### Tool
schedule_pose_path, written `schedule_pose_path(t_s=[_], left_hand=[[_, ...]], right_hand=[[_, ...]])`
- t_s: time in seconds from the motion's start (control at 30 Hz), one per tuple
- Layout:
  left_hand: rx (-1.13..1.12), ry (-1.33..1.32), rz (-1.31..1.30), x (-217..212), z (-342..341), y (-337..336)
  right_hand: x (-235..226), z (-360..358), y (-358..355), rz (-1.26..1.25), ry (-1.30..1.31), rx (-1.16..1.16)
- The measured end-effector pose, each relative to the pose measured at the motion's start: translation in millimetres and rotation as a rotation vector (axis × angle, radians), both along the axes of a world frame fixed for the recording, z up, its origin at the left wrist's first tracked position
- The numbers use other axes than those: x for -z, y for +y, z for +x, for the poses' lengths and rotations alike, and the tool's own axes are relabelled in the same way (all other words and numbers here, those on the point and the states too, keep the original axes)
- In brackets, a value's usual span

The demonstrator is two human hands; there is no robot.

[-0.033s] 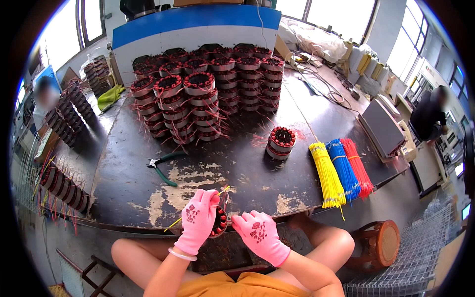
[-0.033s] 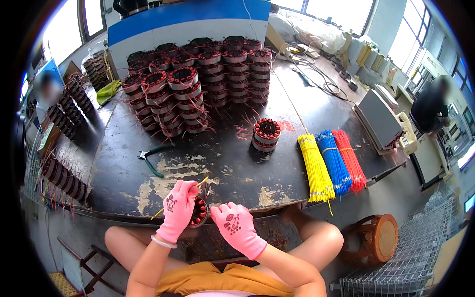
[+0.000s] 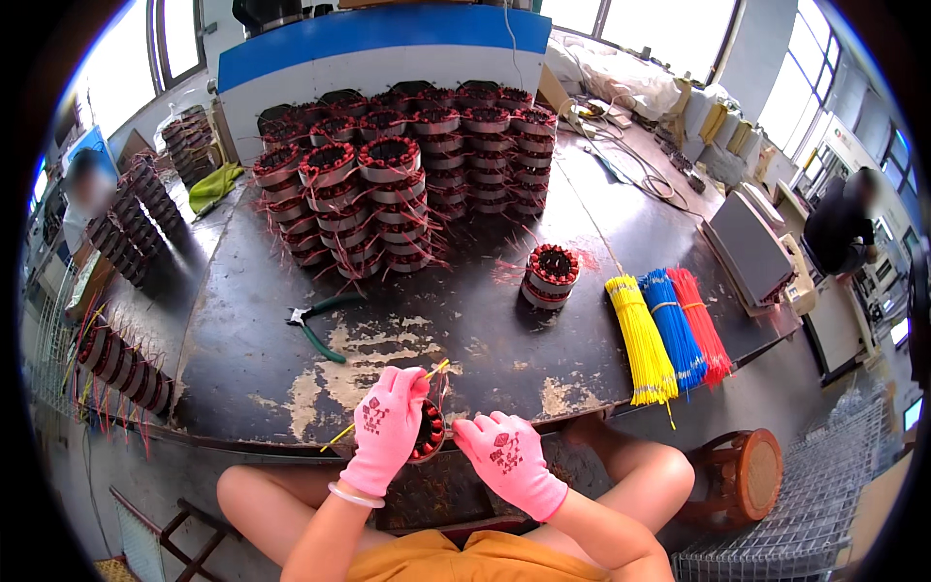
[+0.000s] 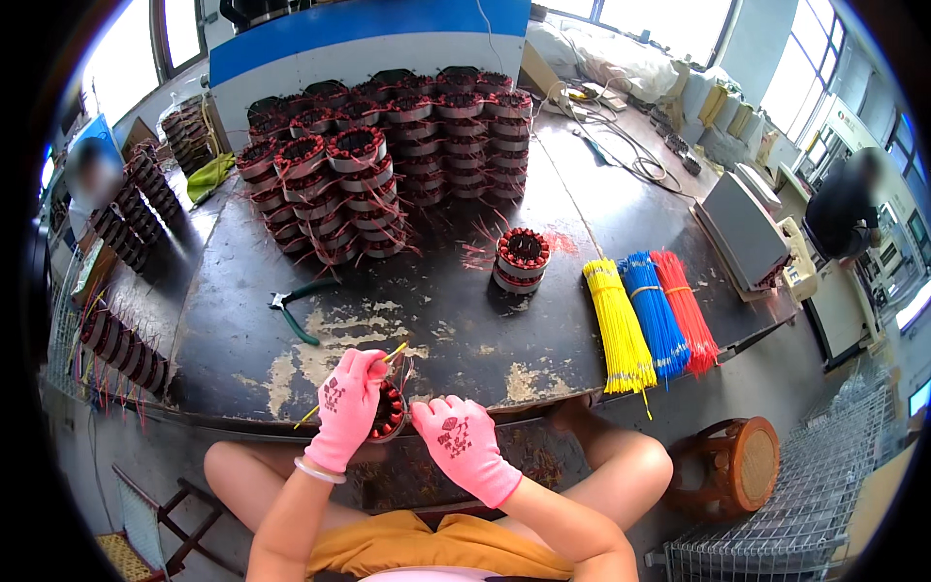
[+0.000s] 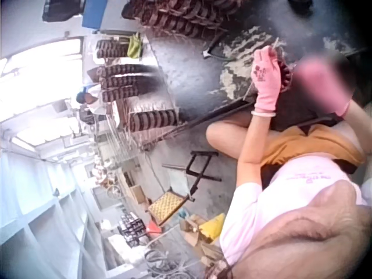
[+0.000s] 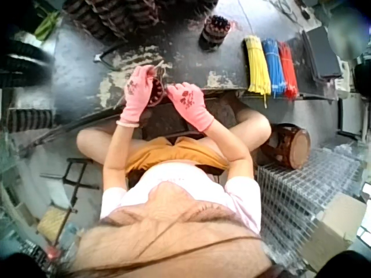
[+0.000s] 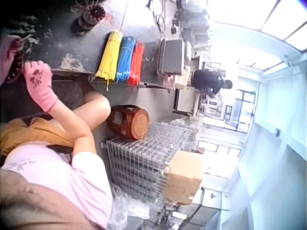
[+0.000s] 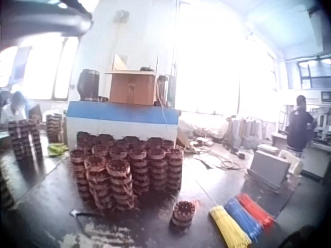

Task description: The person sits at a workbench and assembles small cylindrical electrical components by inserting colored plastic rods into them. They use pliers to trim the excess length of the rods after insertion. The person stacks the finished components into a pile on the table.

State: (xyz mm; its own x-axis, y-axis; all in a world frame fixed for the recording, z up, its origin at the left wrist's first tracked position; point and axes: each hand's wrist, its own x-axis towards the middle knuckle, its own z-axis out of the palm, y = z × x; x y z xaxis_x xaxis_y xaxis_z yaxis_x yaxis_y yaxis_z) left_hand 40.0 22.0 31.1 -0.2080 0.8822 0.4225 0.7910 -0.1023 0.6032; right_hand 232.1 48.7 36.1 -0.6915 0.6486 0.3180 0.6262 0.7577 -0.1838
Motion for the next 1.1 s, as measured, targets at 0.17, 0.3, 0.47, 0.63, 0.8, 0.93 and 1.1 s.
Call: schedule_pose_path(t_s=[0.17,0.3,0.47,0.63,0.8,0.93,1.1], left_hand=[[0.100,-0.017,-0.015,1.9,-8.9,8.5],[0.128,0.001,-0.033,-0.7,-12.0,6.4],[0.213,-0.095,-0.029,-16.2,0.4,1.7],[0.218,-0.169,-0.032,-8.1,5.0,2.6],[0.200,-0.152,-0.070,-7.6,2.5,1.6],[0.248,-0.117,-0.048,-9.0,2.1,2.4],[0.245,-0.111,-0.060,-6.7,2.3,2.3]], right_hand=[[16.4,1.9,-7.7,-0.163,0.133,0.039],[2.3,8.5,3.1,-0.430,0.138,0.067],[-8.2,3.8,60.4,-1.209,0.339,0.106],[23.5,-19.3,84.2,-1.662,0.560,-0.076],[18.0,-24.4,74.1,-1.646,0.656,0.036],[18.9,-12.3,58.3,-1.558,0.769,0.045],[10.2,-7.2,47.4,-1.379,0.784,0.076]])
